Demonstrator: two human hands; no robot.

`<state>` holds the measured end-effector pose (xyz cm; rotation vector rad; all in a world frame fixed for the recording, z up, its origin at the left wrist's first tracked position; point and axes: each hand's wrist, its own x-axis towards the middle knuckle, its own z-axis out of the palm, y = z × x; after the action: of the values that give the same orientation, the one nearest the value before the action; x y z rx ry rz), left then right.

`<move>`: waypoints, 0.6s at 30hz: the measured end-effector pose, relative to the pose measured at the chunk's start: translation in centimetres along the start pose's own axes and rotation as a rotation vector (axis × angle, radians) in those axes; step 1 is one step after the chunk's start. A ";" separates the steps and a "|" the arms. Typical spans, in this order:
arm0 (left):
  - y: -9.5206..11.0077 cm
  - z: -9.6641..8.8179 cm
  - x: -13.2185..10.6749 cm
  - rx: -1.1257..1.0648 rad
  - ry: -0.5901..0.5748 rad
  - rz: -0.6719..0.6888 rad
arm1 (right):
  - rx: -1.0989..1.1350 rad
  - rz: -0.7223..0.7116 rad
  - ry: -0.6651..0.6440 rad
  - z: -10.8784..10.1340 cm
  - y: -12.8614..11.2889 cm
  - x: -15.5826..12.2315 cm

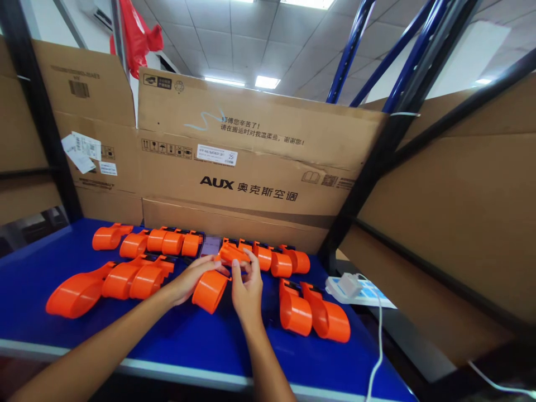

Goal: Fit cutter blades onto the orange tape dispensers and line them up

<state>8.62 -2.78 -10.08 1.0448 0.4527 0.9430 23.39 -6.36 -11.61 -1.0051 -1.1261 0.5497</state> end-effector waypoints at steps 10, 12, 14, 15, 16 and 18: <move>2.6 -2.3 -0.2 -0.266 0.341 0.414 | -0.849 -0.295 -0.599 -0.1 1.0 -1.1; 3.0 -2.3 -0.4 -0.237 0.347 0.416 | -0.964 -0.291 -0.651 -0.1 1.2 -1.2; 3.0 -2.1 -0.5 -0.208 0.338 0.405 | -1.039 -0.290 -0.677 -0.2 1.3 -1.1; 2.9 -2.0 -0.5 -0.197 0.331 0.395 | -1.062 -0.294 -0.683 -0.2 1.4 -1.1; 2.8 -1.9 -0.5 -0.189 0.322 0.379 | -1.078 -0.299 -0.687 -0.3 1.4 -1.0; 2.6 -1.8 -0.4 -0.177 0.309 0.355 | -1.107 -0.306 -0.678 -0.4 1.3 -0.8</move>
<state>5.96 -1.75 -8.69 0.8333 0.4347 1.4460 23.56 -6.54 -13.22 -1.5762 -2.2617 -0.0633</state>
